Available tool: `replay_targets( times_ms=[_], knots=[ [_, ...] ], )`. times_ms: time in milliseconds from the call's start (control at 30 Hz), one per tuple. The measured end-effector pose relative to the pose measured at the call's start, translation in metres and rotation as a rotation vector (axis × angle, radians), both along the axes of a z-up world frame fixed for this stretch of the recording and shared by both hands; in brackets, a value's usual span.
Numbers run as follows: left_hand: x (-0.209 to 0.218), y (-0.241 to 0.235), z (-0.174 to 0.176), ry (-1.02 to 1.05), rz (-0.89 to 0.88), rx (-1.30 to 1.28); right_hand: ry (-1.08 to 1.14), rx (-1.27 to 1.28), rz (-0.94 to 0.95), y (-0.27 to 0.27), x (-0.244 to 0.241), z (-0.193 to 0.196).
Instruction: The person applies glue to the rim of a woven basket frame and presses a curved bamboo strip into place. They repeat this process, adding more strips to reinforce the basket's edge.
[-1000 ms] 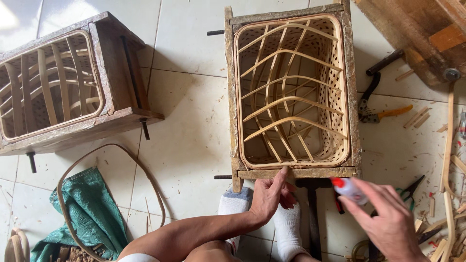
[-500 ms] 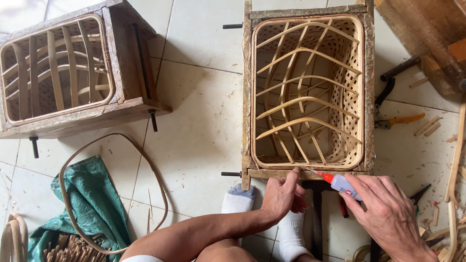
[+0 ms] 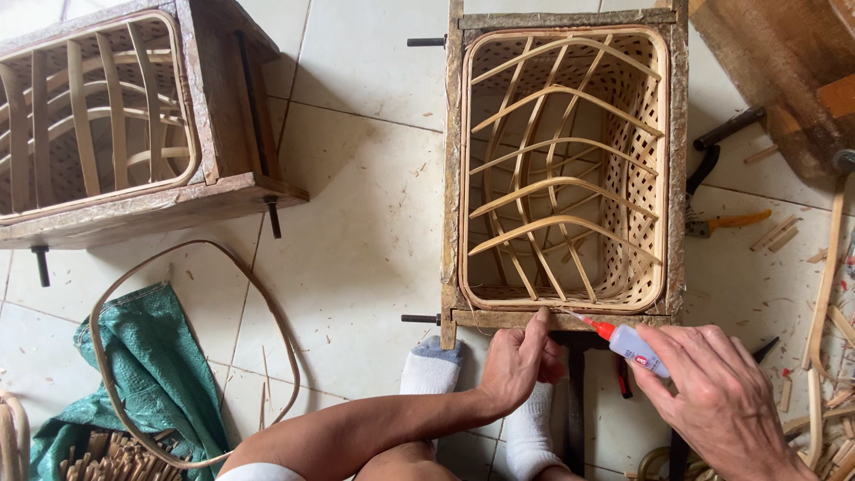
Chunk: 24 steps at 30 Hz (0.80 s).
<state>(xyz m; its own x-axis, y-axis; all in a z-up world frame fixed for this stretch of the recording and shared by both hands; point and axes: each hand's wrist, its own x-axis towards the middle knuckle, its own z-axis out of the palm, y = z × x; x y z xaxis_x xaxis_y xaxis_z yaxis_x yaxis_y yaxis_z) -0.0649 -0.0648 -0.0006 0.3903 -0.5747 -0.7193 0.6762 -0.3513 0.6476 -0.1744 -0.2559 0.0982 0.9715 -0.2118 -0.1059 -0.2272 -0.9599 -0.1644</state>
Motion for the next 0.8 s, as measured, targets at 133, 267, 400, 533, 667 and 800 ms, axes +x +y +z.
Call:
replay_targets(
  times_ms=[133,267,400,533,667,800],
  knots=[
    [-0.005,0.005,-0.011,-0.053,0.021,-0.096,0.017,-0.029,0.027,0.0,0.002,-0.004],
    [-0.007,0.008,-0.018,0.013,0.044,-0.173,0.032,-0.037,0.047,-0.004,0.001,-0.008],
    [-0.003,0.004,-0.021,0.079,0.056,-0.083,0.04,-0.033,0.013,-0.006,0.0,-0.006],
    [-0.008,-0.001,-0.019,0.09,0.12,-0.106,0.045,-0.036,-0.008,-0.008,-0.002,-0.007],
    [-0.01,-0.005,-0.019,0.053,0.145,-0.06,-0.058,0.049,-0.183,-0.022,-0.02,-0.002],
    [-0.009,-0.006,-0.019,-0.023,0.105,-0.024,-0.156,0.098,-0.386,-0.028,-0.046,0.001]
  ],
)
